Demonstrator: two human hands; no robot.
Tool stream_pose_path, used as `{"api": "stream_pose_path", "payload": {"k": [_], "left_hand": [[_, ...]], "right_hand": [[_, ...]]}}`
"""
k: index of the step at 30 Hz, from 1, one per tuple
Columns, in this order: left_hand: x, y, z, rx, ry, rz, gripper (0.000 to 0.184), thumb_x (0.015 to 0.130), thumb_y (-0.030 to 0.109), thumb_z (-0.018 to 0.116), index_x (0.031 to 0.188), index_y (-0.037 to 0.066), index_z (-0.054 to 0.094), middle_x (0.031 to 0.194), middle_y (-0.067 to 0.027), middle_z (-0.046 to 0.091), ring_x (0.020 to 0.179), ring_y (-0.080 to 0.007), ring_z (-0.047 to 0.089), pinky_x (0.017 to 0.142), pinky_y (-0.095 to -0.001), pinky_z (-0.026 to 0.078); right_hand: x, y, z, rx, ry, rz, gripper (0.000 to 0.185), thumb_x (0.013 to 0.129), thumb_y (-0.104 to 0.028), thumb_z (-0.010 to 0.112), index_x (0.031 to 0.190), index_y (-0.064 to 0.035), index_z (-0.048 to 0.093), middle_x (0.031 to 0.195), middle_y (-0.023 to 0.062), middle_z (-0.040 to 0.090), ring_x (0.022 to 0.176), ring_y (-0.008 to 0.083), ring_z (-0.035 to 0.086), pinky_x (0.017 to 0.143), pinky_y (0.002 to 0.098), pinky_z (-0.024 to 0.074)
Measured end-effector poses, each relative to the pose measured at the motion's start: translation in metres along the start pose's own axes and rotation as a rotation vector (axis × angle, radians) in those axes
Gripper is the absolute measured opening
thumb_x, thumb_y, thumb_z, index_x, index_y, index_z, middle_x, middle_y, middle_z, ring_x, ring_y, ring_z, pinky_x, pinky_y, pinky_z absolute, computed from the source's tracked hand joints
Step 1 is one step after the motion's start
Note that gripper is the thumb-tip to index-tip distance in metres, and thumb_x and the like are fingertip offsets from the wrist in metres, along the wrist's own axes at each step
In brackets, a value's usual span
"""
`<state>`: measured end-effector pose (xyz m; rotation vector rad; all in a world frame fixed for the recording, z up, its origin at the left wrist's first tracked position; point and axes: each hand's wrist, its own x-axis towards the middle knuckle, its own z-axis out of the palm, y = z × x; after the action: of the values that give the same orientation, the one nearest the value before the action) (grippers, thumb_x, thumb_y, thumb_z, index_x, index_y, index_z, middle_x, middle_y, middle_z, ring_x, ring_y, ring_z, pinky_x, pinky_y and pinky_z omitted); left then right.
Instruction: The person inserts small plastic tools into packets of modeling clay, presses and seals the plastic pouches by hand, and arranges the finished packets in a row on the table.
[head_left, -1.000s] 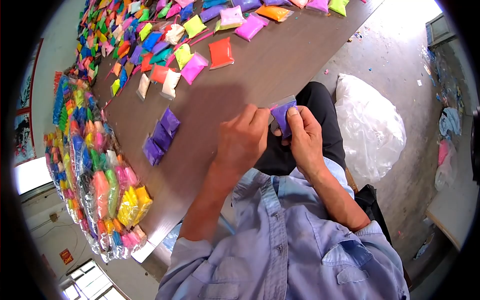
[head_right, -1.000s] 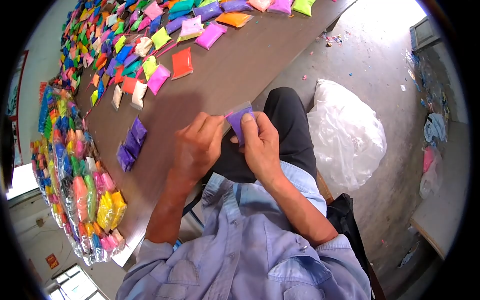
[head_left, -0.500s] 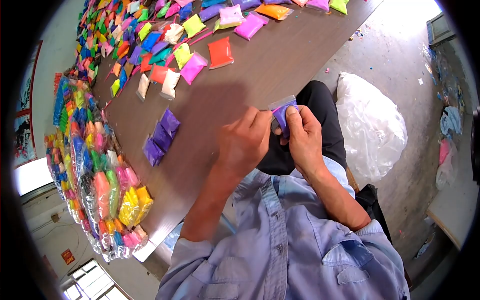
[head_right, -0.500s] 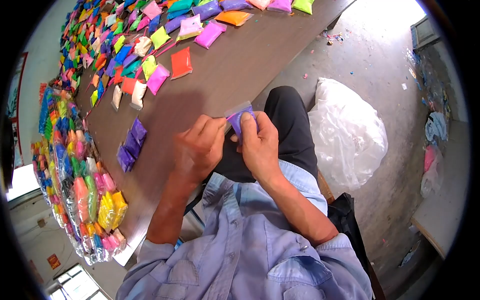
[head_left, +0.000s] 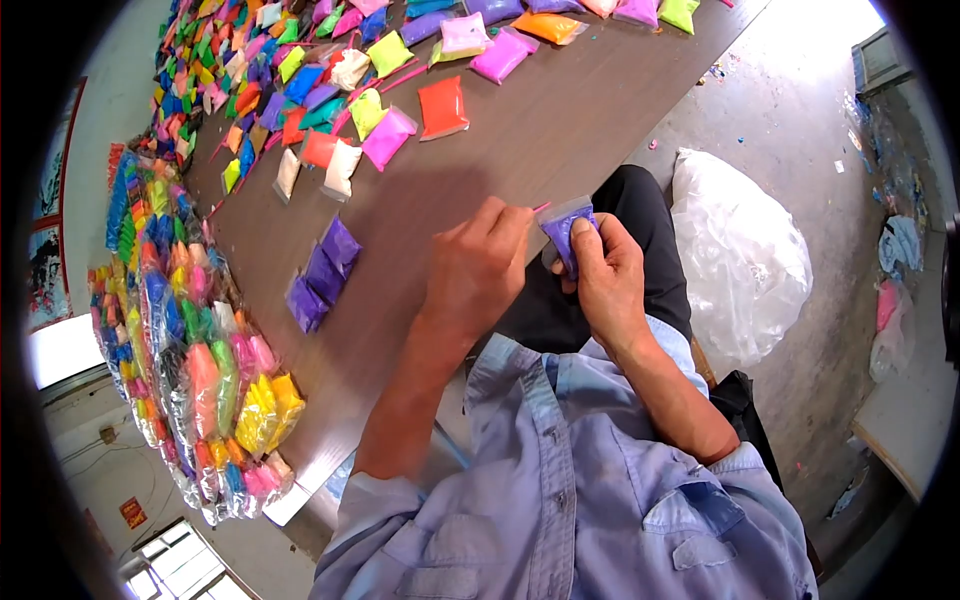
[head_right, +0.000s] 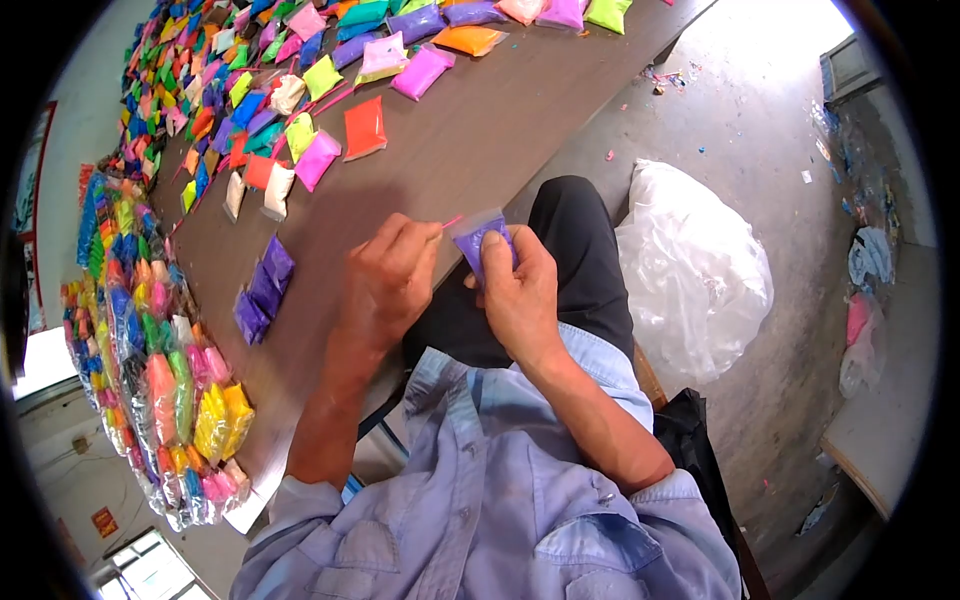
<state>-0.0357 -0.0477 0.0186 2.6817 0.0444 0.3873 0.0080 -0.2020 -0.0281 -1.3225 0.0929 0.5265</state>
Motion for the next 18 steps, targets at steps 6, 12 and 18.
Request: {"api": "stream_pose_path", "payload": {"k": [6,12,18], "left_hand": [[0.001,-0.001,0.004,0.038,-0.031,0.06,0.013,0.093,0.004,0.074,0.105,0.007,0.071,0.092,-0.0108,0.067,0.077,-0.0369,0.071,0.063,-0.0442,0.057],[0.004,0.007,0.001,0.024,-0.016,0.122,0.011,0.091,0.007,0.071,0.101,0.008,0.067,0.088,-0.0091,0.063,0.074,-0.0314,0.071,0.06,-0.0436,0.055],[0.012,-0.004,0.008,0.0,0.011,0.104,0.012,0.091,0.007,0.07,0.102,0.009,0.068,0.09,-0.0094,0.064,0.077,-0.0323,0.071,0.061,-0.0437,0.055]], "right_hand": [[0.001,-0.001,-0.002,-0.01,-0.014,0.01,0.03,0.112,-0.027,0.055,0.101,-0.0006,0.064,0.07,0.0043,0.064,0.055,0.0086,0.056,0.05,0.0255,0.044],[0.002,-0.002,-0.004,-0.042,-0.025,0.022,0.03,0.111,-0.028,0.056,0.103,0.0001,0.065,0.069,0.0038,0.064,0.054,0.0087,0.056,0.049,0.0257,0.0431],[0.003,-0.008,-0.005,-0.075,-0.019,0.028,0.03,0.11,-0.026,0.058,0.1,0.0015,0.065,0.069,0.0035,0.064,0.056,0.0084,0.057,0.051,0.0259,0.0436]]}}
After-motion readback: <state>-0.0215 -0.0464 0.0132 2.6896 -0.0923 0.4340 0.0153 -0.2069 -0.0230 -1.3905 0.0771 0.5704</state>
